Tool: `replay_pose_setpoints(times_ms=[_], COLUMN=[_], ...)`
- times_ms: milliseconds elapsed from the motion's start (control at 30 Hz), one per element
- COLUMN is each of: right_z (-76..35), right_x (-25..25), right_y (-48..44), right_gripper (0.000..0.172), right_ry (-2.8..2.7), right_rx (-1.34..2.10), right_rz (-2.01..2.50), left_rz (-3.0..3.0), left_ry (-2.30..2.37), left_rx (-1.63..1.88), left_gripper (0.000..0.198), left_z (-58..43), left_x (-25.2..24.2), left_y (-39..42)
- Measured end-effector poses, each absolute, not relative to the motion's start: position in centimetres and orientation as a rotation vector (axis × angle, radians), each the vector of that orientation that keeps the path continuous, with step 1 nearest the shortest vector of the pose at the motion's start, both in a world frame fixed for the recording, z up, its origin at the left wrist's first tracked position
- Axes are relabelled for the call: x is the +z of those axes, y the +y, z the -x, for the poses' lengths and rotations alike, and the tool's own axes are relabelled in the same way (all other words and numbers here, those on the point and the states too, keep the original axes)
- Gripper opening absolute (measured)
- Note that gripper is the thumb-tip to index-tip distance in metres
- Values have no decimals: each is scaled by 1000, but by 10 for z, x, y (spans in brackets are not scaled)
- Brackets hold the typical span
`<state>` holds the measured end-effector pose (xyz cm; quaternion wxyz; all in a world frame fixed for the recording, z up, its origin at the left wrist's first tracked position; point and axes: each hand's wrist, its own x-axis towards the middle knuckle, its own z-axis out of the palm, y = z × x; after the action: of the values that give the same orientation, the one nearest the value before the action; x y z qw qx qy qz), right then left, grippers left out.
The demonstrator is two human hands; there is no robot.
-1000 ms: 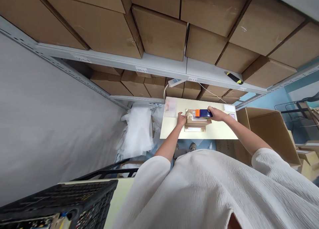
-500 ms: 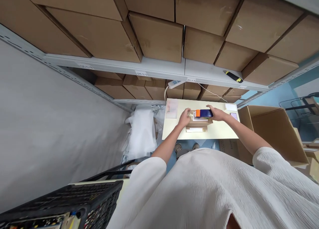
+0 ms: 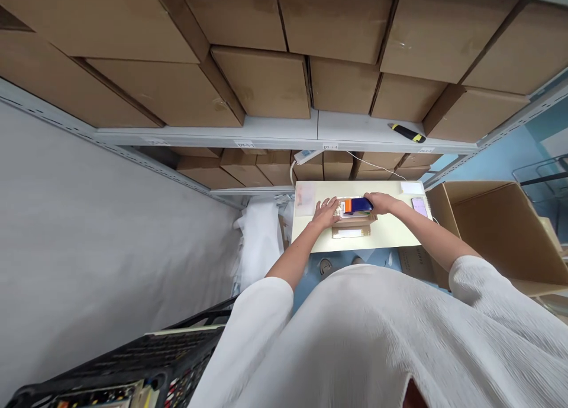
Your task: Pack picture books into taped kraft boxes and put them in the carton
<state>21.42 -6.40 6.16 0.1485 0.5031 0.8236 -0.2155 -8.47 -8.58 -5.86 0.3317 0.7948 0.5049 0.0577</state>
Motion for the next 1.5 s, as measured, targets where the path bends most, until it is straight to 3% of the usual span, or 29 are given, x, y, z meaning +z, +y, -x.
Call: replay_pose_setpoints(times_ms=[367, 900, 1067, 1500], right_z=[-234, -414, -411, -337], right_x=[62, 50, 31, 3], right_y=[-60, -72, -74, -65], right_gripper=[50, 41, 42, 66], right_ry=[2351, 2178, 2130, 2048], right_rx=[-650, -525, -530, -497], right_rz=[-1472, -1506, -1510, -1519], left_rz=[-2143, -2178, -2139, -2030], left_ry=[1335, 1379, 1399, 1405], left_rx=[41, -247, -272, -248], left_gripper=[87, 89, 91, 97], left_z=[76, 74, 72, 65], left_x=[-56, -44, -42, -41], left_y=[-87, -85, -85, -80])
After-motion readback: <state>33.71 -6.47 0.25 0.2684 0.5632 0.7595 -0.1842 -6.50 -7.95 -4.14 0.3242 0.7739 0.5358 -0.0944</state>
